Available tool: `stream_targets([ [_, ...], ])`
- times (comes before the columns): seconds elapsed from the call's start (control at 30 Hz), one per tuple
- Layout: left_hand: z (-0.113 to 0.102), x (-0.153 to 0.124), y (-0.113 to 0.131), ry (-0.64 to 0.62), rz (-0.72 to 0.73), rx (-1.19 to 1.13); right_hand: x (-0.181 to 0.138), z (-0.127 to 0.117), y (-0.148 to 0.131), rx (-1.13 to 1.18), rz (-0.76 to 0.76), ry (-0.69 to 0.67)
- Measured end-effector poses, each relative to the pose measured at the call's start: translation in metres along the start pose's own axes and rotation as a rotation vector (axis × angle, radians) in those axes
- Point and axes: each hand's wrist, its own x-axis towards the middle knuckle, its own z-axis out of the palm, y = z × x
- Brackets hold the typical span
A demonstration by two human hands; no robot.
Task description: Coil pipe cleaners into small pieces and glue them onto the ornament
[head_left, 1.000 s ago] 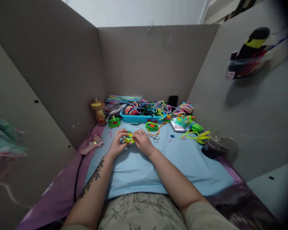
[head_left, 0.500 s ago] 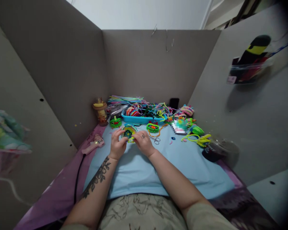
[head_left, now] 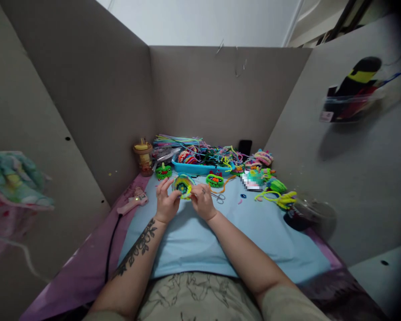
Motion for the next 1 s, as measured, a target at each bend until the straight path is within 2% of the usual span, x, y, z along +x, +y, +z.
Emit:
stream_targets([
  [0.17, 0.003, 0.006, -0.008, -0.244, -0.096, -0.218, 0.005, -0.001, 0.004, 0.156, 0.145, -0.088],
  [0.3, 0.003, 0.005, -0.01, -0.325, -0.194, -0.345, 0.008, -0.006, 0.005, 0.245, 0.244, -0.096],
  [0.47, 0.001, 0.005, -0.009, -0.332, -0.286, -0.413, 0.01, -0.01, 0.003, 0.323, 0.343, -0.076],
  [0.67, 0.001, 0.006, -0.01, -0.309, -0.324, -0.418, 0.011, -0.012, 0.002, 0.386, 0.401, -0.07],
  [0.83, 0.001, 0.006, -0.009, -0.291, -0.309, -0.399, 0.011, -0.011, 0.003, 0.387, 0.406, -0.085],
  [1.0, 0.0, 0.007, -0.006, -0.282, -0.255, -0.353, 0.011, -0.013, 0.003, 0.356, 0.344, -0.14],
])
